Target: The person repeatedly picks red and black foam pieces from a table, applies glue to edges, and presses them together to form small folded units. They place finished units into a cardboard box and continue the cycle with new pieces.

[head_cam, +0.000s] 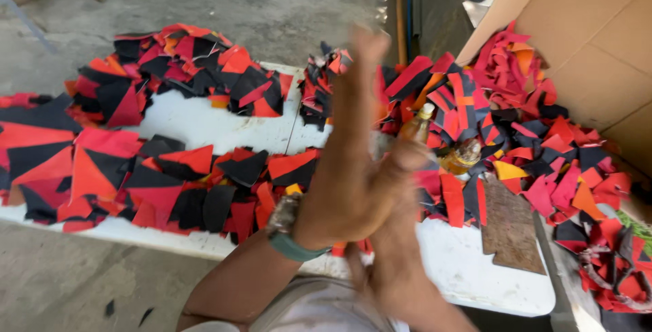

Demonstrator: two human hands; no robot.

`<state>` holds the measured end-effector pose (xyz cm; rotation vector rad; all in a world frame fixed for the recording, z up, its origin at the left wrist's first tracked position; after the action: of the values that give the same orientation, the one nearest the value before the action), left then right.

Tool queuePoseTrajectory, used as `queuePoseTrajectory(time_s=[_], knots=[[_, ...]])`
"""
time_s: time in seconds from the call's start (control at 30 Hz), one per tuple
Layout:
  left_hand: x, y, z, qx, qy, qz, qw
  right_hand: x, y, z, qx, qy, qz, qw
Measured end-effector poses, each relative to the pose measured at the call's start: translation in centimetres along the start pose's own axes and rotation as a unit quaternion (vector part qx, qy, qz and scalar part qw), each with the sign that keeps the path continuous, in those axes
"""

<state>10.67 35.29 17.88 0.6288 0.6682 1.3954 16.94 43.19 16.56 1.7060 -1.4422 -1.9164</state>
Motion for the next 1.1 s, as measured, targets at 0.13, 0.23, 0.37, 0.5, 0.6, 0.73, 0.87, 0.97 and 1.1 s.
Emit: queuePoseTrajectory(time_s=[0.13, 0.23, 0.37, 0.5, 0.6, 0.73, 0.87, 0.97, 1.1], knots=[[1.8, -0.9, -2.7, -0.074, 0.134, -0.073, 0.985, -1.4, 0.5, 2.4, 0.037, -0.258, -0.041, 0.965], [2.8, 0.2, 0.2, -0.155, -0.078, -0.219, 0.96, -2.5, -1.7, 1.7, -0.028, -0.187, 0.043, 0.981], [3.7, -0.3, 6.0, -0.102, -0.348, -0.208, 0.909, -2.5, -5.6, 2.6, 0.08, -0.023, 0.219, 0.972], [2.9, 0.4, 2.2, -0.031, -0.376, -0.098, 0.921, -0.1, -5.4, 3.3, 0.13, 0.08, 0.181, 0.972], [1.9, 1.5, -0.6, 0.005, -0.364, -0.021, 0.931, 1.2, -3.9, 2.5, 0.101, 0.104, 0.128, 0.981], [3.5, 0.6, 0.2, -0.02, -0.394, -0.017, 0.919, 0.8, -2.7, 3.8, 0.155, 0.117, 0.145, 0.97], [3.9, 0.0, -2.3, -0.046, -0.225, 0.0, 0.973, 0.6, -2.4, 3.9, 0.132, 0.049, 0.08, 0.987], [3.7, 0.8, -7.6, -0.049, 0.008, -0.028, 0.998, 1.5, -2.6, 3.0, 0.036, -0.103, -0.021, 0.994], [7.3, -2.3, -9.6, -0.118, -0.232, -0.225, 0.939, 0.7, -4.0, 3.3, 0.005, -0.112, 0.068, 0.991]])
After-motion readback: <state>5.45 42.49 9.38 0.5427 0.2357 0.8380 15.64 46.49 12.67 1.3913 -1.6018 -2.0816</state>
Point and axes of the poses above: each hand's wrist, its own y-axis towards the middle knuckle, its own x-axis out of the palm, z = x × y, the point moved 7 cm from there along y, towards the middle knuckle, and after that the axes turned 10 degrees about -x, right-handed, at the moved point
